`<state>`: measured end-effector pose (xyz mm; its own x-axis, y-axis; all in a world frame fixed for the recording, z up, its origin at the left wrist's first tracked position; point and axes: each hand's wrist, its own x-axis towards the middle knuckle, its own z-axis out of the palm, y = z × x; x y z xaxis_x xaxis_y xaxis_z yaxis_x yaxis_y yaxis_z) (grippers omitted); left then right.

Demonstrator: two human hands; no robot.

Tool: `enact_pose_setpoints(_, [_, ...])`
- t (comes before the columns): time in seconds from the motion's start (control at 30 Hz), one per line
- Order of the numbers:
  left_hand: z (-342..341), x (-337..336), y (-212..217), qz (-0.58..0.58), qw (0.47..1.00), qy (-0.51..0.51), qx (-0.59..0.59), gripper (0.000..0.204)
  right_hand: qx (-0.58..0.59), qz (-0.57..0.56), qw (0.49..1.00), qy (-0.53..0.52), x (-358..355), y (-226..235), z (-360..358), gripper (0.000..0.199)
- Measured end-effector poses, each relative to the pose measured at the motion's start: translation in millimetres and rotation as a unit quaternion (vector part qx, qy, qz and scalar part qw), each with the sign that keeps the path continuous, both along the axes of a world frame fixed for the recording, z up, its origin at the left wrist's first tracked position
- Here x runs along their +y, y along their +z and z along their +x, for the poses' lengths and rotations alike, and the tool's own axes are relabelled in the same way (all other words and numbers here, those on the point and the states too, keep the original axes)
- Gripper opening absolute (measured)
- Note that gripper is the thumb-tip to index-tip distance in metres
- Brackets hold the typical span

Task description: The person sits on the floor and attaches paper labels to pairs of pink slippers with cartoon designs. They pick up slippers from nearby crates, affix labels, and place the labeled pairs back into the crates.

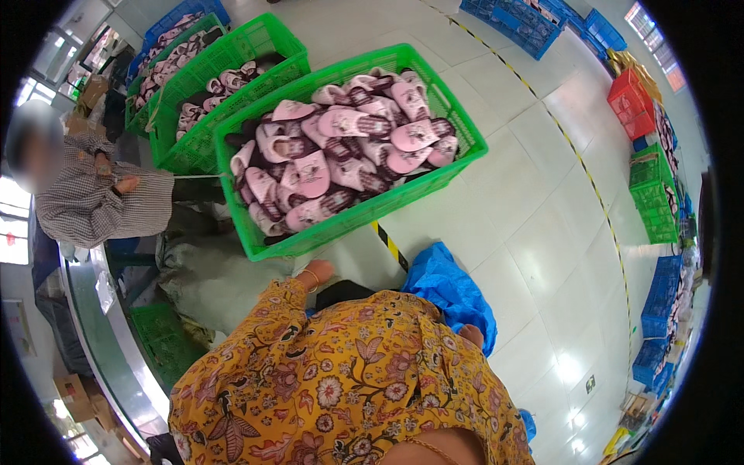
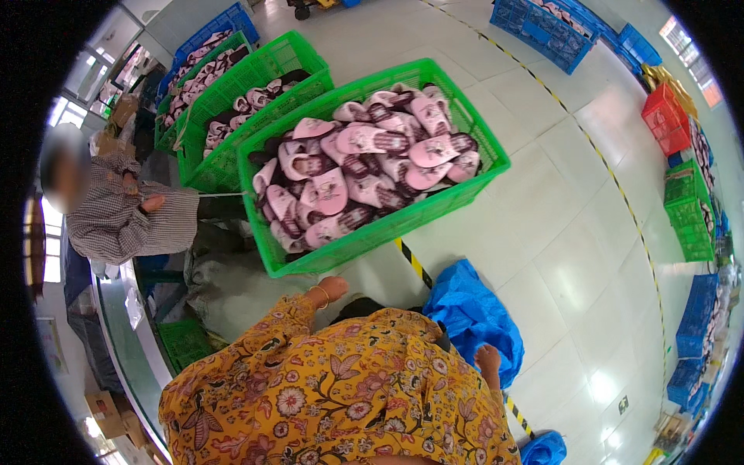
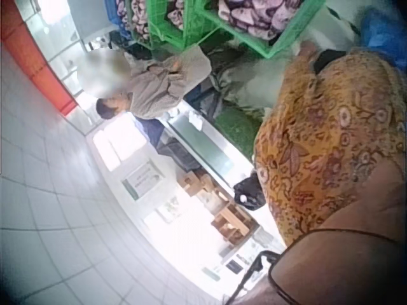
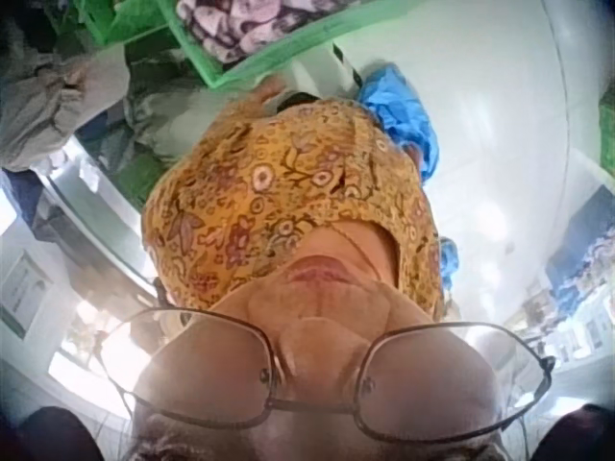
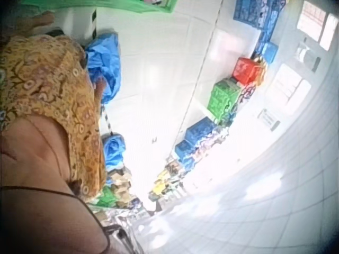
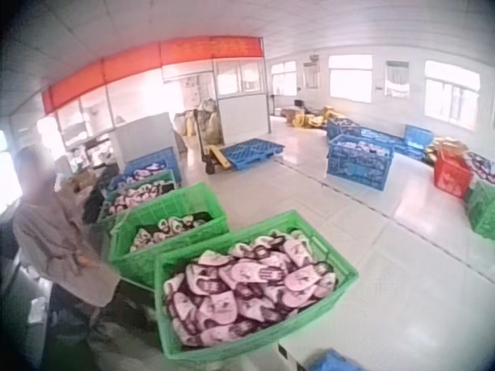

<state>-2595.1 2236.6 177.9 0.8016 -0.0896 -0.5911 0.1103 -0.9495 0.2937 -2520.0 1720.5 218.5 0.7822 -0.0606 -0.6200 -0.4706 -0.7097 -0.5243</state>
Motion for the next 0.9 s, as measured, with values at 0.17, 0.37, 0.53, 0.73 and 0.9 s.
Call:
enact_pose_setpoints(0.17, [119,-122,11,-0.111,0.991,0.078,-0.008,0.018,0.058,0.058,0.996,-0.037,-172,-103,56,0.025])
enact_pose_setpoints(0.37, [170,-133,-3,-0.069,0.995,0.068,-0.029,0.017,0.098,0.109,0.986,-0.074,-159,-138,122,0.026])
enact_pose_setpoints(0.53, [165,-52,-88,0.041,0.993,-0.099,0.039,0.016,0.089,0.099,0.991,-0.031,-114,-151,152,0.026])
enact_pose_setpoints(0.73, [210,28,-88,0.063,0.984,-0.159,-0.056,0.012,-0.083,-0.061,0.963,0.248,-79,-166,182,0.027])
enact_pose_setpoints(0.9, [291,89,-8,-0.138,0.978,0.153,-0.014,0.026,0.027,0.113,0.992,0.042,6,-144,229,0.024])
